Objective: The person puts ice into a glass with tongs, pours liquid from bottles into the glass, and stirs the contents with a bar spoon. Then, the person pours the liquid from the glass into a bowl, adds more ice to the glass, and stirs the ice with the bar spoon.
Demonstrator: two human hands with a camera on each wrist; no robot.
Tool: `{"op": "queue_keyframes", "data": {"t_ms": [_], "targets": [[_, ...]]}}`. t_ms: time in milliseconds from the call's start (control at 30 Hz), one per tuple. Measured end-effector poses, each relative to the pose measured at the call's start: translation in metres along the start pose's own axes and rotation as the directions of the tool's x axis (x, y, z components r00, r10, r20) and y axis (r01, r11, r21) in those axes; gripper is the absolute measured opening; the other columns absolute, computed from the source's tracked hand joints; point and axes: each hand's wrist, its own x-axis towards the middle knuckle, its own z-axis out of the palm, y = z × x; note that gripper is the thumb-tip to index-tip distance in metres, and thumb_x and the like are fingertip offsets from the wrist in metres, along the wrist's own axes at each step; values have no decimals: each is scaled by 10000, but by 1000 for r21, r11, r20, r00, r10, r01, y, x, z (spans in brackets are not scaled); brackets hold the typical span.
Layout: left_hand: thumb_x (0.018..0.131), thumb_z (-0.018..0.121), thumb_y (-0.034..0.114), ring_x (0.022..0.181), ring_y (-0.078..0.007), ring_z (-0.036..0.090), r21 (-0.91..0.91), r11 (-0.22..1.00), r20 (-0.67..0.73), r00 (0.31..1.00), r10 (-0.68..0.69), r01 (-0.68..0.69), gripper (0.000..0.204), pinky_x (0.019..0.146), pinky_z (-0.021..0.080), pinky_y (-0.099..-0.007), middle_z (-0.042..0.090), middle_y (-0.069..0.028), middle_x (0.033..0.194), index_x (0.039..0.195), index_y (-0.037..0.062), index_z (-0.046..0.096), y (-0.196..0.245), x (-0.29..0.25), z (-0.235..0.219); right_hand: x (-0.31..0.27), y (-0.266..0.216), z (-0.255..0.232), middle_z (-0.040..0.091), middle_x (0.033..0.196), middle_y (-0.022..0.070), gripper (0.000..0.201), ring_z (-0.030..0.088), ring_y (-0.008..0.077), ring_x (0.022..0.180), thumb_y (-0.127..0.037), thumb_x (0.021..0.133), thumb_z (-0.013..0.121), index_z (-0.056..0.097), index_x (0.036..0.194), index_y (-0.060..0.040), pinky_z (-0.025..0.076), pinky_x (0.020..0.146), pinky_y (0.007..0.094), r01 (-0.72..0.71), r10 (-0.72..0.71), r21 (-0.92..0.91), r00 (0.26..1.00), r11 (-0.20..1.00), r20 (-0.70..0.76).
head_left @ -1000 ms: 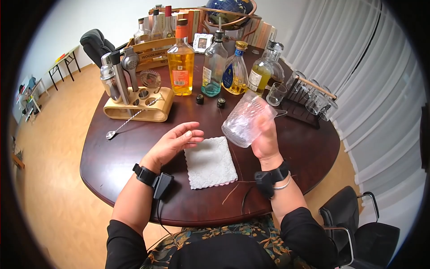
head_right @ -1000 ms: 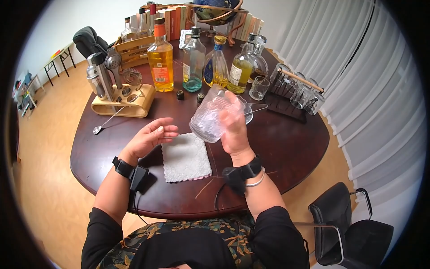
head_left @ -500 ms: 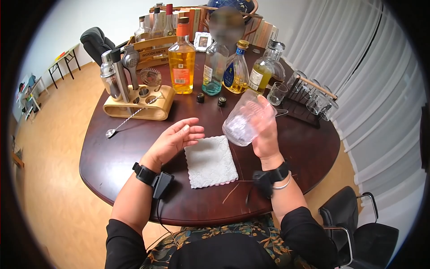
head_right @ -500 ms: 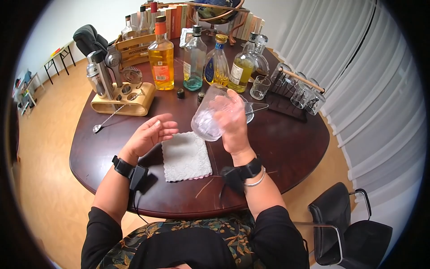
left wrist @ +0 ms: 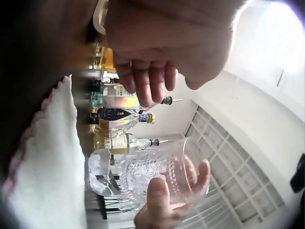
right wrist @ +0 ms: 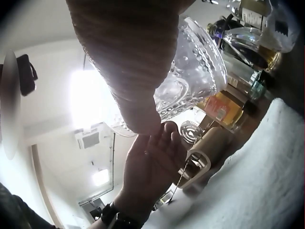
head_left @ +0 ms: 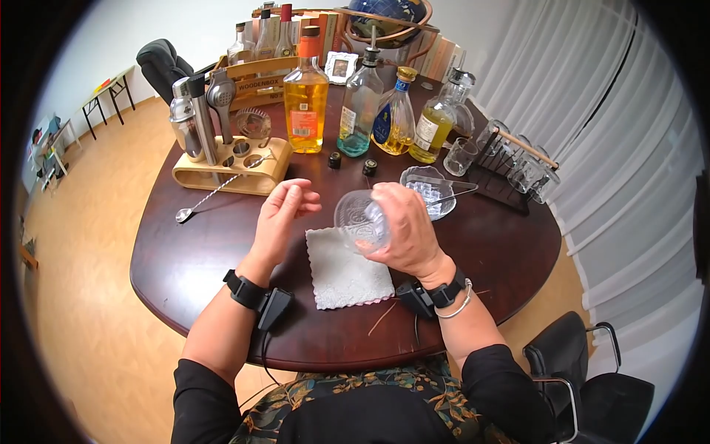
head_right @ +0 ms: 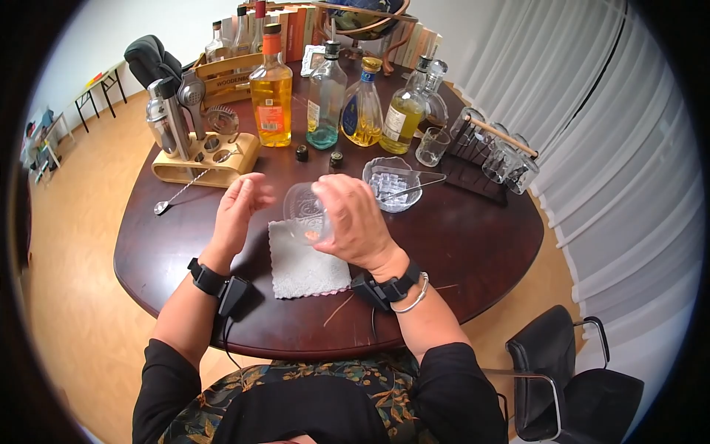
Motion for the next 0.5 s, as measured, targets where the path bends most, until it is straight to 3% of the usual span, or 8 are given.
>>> {"op": "queue_keyframes", "data": {"t_ms": [67, 100, 200, 267, 300, 333, 400, 500], "targets": [[1003, 500, 222, 865, -118, 611, 65, 992, 42, 994, 104, -107, 240, 801, 498, -265, 638, -52, 939, 1122, 29, 579, 0, -4, 5, 0, -1, 5, 514, 1220, 178, 917, 525, 366, 1104, -180, 563, 852, 362, 1325, -37, 423, 953, 436, 57, -58, 32, 998, 998, 28], [1003, 500, 213, 863, -116, 609, 66, 989, 78, 989, 127, -132, 235, 799, 499, -261, 635, -53, 938, 1118, 23, 578, 0, -5, 5, -2, 0, 6, 515, 1224, 156, 927, 538, 321, 1106, -183, 591, 851, 341, 1352, -42, 422, 977, 414, 21, -22, 37, 999, 999, 32], [1002, 502, 203, 860, -119, 608, 58, 983, 133, 977, 165, -173, 230, 797, 504, -263, 632, -57, 931, 1099, 11, 581, 2, -7, 8, -8, -4, 5, 490, 1266, 115, 987, 492, 268, 1185, -161, 582, 868, 310, 1391, -62, 401, 1009, 391, -378, 428, 472, 904, 797, 2], [1003, 499, 201, 857, -120, 609, 62, 985, 132, 980, 150, -159, 228, 799, 506, -266, 633, -57, 925, 1095, 9, 582, 2, -8, 8, -6, 0, 4, 523, 1229, 119, 843, 529, 255, 1149, -277, 739, 795, 323, 1398, -46, 411, 1029, 385, -307, 609, 828, 792, 468, -51], [1008, 483, 219, 859, -125, 610, 62, 984, 132, 979, 157, -166, 245, 804, 503, -276, 636, -58, 922, 1094, 12, 581, 1, -8, 8, -6, 5, 0, 538, 1227, 129, 756, 540, 275, 1144, -349, 786, 740, 370, 1372, -47, 421, 1024, 406, -276, 713, 937, 700, 212, 45], [1014, 466, 237, 861, -131, 612, 62, 983, 133, 977, 164, -173, 262, 809, 499, -286, 638, -58, 919, 1093, 14, 580, 1, -7, 7, -7, 12, -6, 553, 1226, 139, 689, 552, 296, 1138, -422, 832, 685, 418, 1346, -48, 430, 1018, 426, -203, 779, 978, 604, -54, 169], [1021, 442, 273, 862, -144, 617, 9, 991, 105, 986, 132, -134, 297, 818, 497, -304, 642, -62, 918, 1097, 20, 579, 1, -6, 5, -6, 21, -17, 575, 1225, 147, 641, 566, 317, 1130, -522, 869, 591, 487, 1291, -50, 442, 1008, 461, -33, 746, 908, 557, -418, 364], [1017, 399, 392, 855, -175, 630, -188, 982, 36, 999, 28, -20, 401, 820, 499, -327, 650, -66, 931, 1128, 46, 568, 3, -5, 3, -9, 26, -15, 584, 1200, 94, 570, 566, 260, 1123, -449, 875, 624, 496, 1282, -71, 449, 997, 442, -85, 787, 944, 531, -319, 314]]}}
